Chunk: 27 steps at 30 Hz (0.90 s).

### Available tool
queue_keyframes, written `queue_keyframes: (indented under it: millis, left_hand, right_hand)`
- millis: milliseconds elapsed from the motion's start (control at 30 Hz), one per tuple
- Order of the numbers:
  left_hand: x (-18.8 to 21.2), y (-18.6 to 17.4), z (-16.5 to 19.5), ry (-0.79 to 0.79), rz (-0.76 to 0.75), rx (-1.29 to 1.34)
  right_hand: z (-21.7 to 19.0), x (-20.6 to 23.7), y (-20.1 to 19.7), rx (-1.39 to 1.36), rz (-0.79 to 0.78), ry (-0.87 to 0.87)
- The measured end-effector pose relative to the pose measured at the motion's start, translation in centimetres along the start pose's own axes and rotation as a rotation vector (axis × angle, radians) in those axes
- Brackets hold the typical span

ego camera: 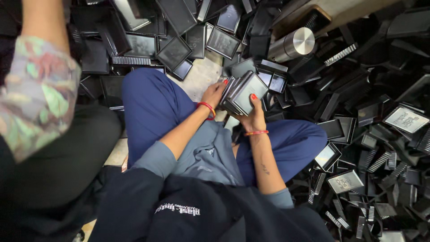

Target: The person sits on the floor and repeatedly picks up small black plastic trays and their corresponding lids from a large pile. They align and press the lids onto the trays, then place the assembled units into a small stack on their lap. The process continues with the person handling items one at a time.

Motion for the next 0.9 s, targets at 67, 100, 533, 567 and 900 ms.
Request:
queue_keyframes:
  millis: [67, 100, 533, 567, 900]
  left_hand:
    - [-0.3, -0.1, -0.6, -0.037, 0.031, 0.125]
    - [-0.4, 0.0, -1.0, -0.099, 0.029, 0.193]
    - [0.1, 1.8, -1.4, -0.338, -0.144, 0.469]
    - [0.2, 1.8, -1.6, -0.369, -0.149, 0.465]
    - [0.7, 2.0, -1.0, -0.459, -0.218, 0.43]
  right_hand:
    - [-0.7, 0.7, 0.1, -0.007, -0.016, -0.023]
    - [-0.9, 1.1, 0.3, -0.027, -0.045, -0.021]
    - [-2.7, 3.7, 0.9, -0.121, -0.185, -0.068]
    - [-2.6, 3.7, 0.8, -0.13, -0.195, -0.062]
    - [-2.8, 4.3, 1.3, -0.146, -0.207, -0.074]
Point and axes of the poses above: each hand's wrist, its own x-axis away from the middle knuckle, its own y-axis out of the palm, z = x × y, the point moved 6 cm from there along -x, towards the middle knuckle, and after that the axes turned 13 degrees about x, right-handed, at the moved point
